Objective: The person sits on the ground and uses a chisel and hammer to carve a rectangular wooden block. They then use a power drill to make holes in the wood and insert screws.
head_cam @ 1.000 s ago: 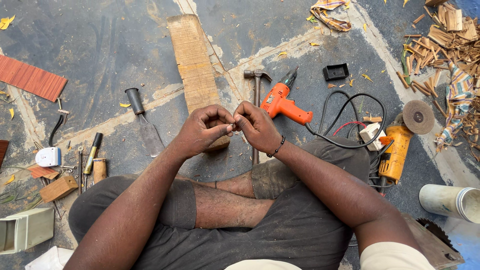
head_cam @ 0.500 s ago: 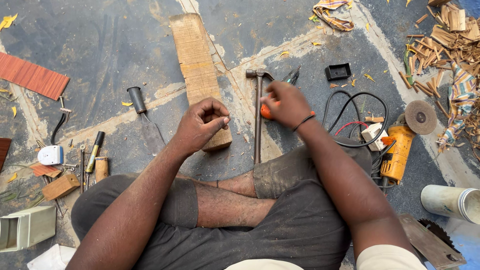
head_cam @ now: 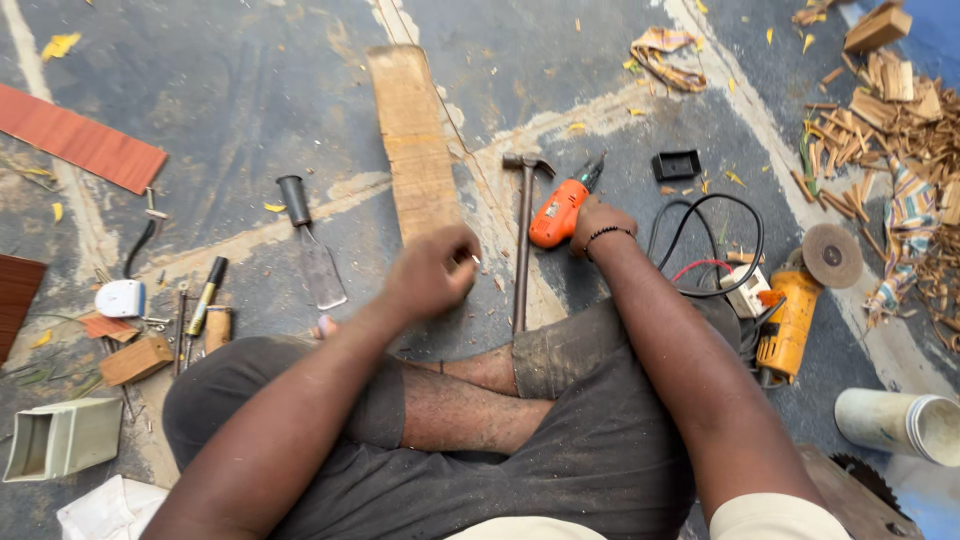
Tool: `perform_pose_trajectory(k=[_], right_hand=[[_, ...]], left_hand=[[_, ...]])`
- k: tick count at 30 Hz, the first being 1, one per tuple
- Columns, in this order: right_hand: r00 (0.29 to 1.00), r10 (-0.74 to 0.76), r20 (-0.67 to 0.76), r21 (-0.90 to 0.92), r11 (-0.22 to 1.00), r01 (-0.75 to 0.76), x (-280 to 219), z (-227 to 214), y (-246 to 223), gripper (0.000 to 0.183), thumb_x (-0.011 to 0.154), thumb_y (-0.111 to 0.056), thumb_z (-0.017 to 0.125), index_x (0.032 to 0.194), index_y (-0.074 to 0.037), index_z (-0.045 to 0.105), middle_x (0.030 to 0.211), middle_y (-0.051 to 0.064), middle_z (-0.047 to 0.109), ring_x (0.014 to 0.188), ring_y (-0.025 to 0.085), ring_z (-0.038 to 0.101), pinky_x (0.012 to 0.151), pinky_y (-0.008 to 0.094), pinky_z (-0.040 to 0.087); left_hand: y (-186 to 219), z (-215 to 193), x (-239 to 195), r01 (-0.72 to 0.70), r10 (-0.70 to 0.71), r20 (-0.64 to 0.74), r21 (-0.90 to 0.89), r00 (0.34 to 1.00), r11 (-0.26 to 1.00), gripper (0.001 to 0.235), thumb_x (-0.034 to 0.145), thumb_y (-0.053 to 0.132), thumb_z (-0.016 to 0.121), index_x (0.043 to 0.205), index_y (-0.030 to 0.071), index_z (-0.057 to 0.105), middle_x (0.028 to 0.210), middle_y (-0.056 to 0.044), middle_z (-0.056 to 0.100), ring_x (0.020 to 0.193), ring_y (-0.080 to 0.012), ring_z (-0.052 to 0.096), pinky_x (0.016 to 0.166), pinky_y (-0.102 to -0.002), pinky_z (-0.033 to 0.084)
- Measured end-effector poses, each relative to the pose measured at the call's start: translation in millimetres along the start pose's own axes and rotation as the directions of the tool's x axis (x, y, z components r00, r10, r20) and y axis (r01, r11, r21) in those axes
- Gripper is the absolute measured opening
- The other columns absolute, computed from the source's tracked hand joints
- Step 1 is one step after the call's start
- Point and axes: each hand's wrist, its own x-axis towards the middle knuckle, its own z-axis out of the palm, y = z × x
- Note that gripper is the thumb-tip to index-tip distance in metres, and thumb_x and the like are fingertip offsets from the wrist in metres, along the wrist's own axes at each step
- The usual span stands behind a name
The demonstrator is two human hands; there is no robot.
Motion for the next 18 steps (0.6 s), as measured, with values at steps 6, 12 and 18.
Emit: perform_pose_trajectory(k=[6,12,18], right_hand=[[0.993,-0.029,-0.112,0.011,0.999,0.03,-9.7,1.0,4.6,0.054,0.086,-0.021,0.071,0.133,-0.004,0.054,0.126,0.02,0.07,0.118,0.035,0.068,0.095,0.046,0.057],[0.961,-0.071,-0.269,0.043,0.995,0.085,-63.5,-25.0,6.2,0.051,0.084,-0.024,0.074,0.128,-0.006,0.055,0.111,0.021,0.073,0.104,0.038,0.071,0.088,0.048,0.058],[0.87,-0.237,-0.432,0.011,0.963,0.268,-122.7,-37.3,-9.7,0.05,0.085,-0.031,0.075,0.126,-0.012,0.054,0.098,0.019,0.074,0.087,0.039,0.073,0.075,0.052,0.058]], left_hand=[[10.2,24.4,-7.9,-0.22,0.248,-0.08,0.262,0.965,0.94,0.007,0.084,0.006,0.071,0.089,0.009,0.067,0.077,-0.007,0.067,0.071,-0.0199,0.063,0.075,-0.039,0.05],[-15.0,39.1,3.5,-0.284,0.361,-0.21,0.323,0.909,0.903,0.008,0.088,0.004,0.068,0.095,0.007,0.066,0.083,-0.009,0.066,0.077,-0.021,0.065,0.073,-0.037,0.055],[-36.5,31.9,27.6,-0.207,0.275,-0.343,0.222,0.898,0.953,0.007,0.088,0.003,0.067,0.094,0.006,0.065,0.085,-0.009,0.068,0.077,-0.0187,0.067,0.069,-0.032,0.059]])
